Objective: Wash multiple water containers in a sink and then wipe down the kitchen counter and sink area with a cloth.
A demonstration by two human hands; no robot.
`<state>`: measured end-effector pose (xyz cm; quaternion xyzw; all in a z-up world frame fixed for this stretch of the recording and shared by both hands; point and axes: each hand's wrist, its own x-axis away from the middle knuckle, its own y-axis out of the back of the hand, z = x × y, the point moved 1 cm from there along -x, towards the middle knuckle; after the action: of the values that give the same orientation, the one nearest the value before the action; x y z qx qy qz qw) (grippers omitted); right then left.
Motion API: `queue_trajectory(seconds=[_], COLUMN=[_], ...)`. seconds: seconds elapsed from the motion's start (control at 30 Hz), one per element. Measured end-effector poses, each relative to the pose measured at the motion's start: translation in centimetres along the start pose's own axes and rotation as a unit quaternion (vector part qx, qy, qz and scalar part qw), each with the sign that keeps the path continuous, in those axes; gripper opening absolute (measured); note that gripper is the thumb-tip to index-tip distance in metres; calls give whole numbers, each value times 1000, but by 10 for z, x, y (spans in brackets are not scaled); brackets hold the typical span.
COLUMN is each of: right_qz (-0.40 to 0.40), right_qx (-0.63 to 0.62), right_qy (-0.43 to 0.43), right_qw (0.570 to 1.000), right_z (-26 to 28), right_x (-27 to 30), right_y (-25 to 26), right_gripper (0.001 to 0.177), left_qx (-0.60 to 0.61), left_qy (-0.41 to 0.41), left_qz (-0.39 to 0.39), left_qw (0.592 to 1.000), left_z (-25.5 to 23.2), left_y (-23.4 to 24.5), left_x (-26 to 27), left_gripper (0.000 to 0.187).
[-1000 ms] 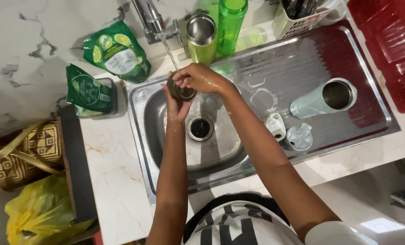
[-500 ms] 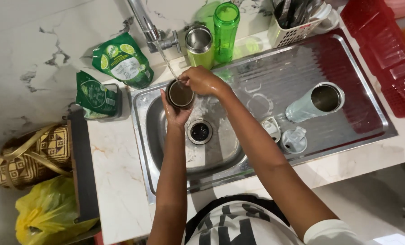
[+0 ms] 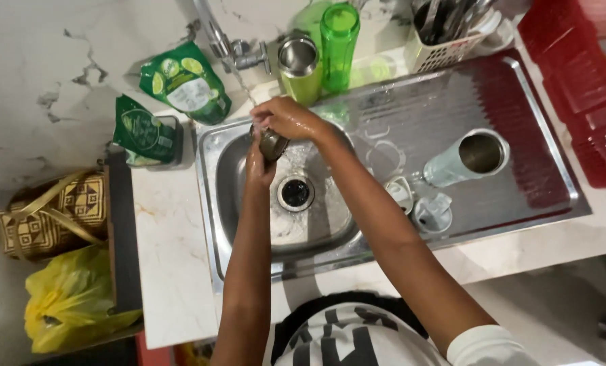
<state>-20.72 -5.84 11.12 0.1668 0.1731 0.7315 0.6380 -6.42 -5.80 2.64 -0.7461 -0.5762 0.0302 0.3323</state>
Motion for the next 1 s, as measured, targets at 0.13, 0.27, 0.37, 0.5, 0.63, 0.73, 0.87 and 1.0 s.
queue_trajectory(seconds=[0.13, 0.27, 0.37, 0.5, 0.63, 0.73, 0.87, 1.0], right_qz=[-6, -23, -31, -39, -32, -51, -38, -33], right_qx=[-84, -154, -181, -188, -223, -232, -270, -244], right_qy=[-18, -27, -27, -29, -40, -26, -1, 5], right_qw=[996, 987, 983, 981, 973, 971, 962, 969], right_z=[26, 12, -2, -8, -28, -55, -48, -43], right_x=[23, 24, 20, 19, 16, 0, -20, -6], right_y=[11, 11, 6, -3, -11, -13, -21, -12], right_gripper=[37, 39, 40, 40, 41, 38, 36, 32], left_qx=[-10, -205, -243, -245, -126, 37, 107, 175], left_qy=[-73, -204, -218, -200, -49, 161, 224, 246], left_qz=[-25, -37, -39, -43, -80, -15, 46, 45], left_qw=[997, 957, 944, 948, 988, 986, 968, 952], left_z=[6, -11, 11, 13, 36, 62, 46, 26], left_y=[7, -4, 17, 7, 32, 49, 45, 31], left_x=[-19, -11, -43, -50, -97, -129, -115, -78], left_gripper=[45, 48, 39, 26, 36, 49, 47, 55])
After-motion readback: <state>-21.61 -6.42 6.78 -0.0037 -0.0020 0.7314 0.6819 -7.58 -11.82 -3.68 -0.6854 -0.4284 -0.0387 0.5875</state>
